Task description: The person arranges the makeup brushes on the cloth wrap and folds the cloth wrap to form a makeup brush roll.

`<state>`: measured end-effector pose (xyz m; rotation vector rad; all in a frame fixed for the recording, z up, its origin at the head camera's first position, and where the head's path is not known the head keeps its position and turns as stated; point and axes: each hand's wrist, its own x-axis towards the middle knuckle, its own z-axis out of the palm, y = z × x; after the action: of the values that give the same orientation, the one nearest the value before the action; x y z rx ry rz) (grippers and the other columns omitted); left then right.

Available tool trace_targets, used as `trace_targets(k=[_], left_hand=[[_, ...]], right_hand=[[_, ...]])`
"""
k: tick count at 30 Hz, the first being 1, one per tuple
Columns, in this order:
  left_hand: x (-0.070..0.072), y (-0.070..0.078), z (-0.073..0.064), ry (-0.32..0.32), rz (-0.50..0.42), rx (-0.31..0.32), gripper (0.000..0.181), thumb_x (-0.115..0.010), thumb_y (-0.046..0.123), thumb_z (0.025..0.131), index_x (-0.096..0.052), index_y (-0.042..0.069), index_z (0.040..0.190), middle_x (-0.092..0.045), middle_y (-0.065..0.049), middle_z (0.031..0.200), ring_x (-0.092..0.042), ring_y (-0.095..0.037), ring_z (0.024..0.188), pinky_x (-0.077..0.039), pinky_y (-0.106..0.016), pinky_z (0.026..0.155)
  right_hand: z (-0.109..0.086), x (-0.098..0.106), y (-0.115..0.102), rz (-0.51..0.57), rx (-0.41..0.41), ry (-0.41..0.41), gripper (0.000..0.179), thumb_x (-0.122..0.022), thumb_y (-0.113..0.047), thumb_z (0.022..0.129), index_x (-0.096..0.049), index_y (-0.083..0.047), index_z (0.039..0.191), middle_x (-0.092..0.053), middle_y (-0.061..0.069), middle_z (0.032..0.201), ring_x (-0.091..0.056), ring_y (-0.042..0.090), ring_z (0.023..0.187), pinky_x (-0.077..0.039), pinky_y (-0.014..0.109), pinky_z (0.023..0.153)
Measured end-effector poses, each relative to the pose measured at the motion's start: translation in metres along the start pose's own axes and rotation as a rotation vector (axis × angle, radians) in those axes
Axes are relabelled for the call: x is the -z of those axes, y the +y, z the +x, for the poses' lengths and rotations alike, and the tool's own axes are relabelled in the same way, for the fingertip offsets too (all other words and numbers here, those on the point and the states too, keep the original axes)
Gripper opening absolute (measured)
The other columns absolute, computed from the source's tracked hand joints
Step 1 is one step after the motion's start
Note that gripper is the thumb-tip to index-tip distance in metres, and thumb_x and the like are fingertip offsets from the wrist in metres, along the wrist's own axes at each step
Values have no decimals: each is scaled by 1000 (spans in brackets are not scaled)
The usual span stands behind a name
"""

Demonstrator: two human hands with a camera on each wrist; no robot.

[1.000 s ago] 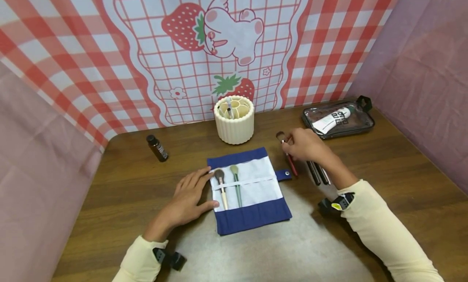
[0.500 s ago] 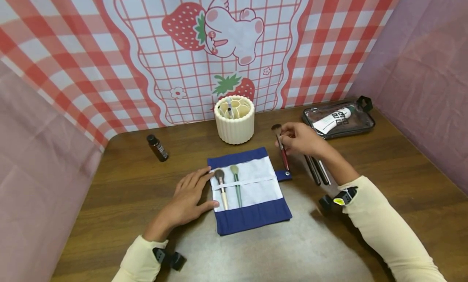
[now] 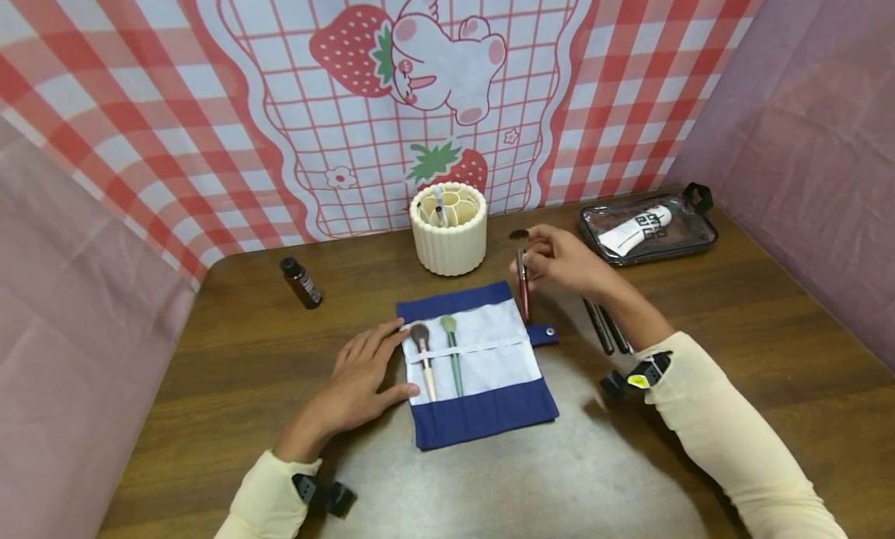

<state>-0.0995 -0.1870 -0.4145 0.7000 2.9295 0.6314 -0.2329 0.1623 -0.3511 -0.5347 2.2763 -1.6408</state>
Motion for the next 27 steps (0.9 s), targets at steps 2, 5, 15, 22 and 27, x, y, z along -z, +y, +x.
trace_targets(k=[2,5,15,22,27], left_hand=[[0,0,0,1,-1,-1,87,-70,50,92,-30,11,158,-20,-9,165,-21,-37,148,-15,-62,115],[0,0,0,3,-6,-4,87,-70,49,92,-30,10,158,-20,-9,165,-20,-37,148,-15,-62,115],[-1,0,-1,6,-12,-6,87,-70,49,92,-30,11,158,-20,-9,165,-20,-37,148,-15,-61,115],[1,1,-1,3,-13,-5,86,-70,49,92,-30,10,158,-20,-10,165,-21,-37,148,-15,-62,115],[1,0,0,6,-7,-8,86,-70,48,92,-31,10,158,-21,-11,164,-21,-38,147,-16,-62,115]], right_hand=[[2,-3,0,9,11,-5,50,-49,-1,102,-27,11,147,-64,34,115,-69,38,96,-57,50,82],[6,-7,1,22,30,-15,48,-48,0,102,-29,11,144,-65,35,113,-70,36,94,-57,50,81],[15,-27,0,86,54,-67,44,-48,1,103,-33,5,144,-64,36,111,-68,37,94,-56,53,81],[22,-42,2,123,87,-86,46,-47,0,105,-34,-4,149,-62,37,113,-65,44,104,-57,50,81],[27,-54,6,122,109,-90,46,-47,2,104,-37,-5,148,-63,36,112,-65,44,103,-58,49,78]])
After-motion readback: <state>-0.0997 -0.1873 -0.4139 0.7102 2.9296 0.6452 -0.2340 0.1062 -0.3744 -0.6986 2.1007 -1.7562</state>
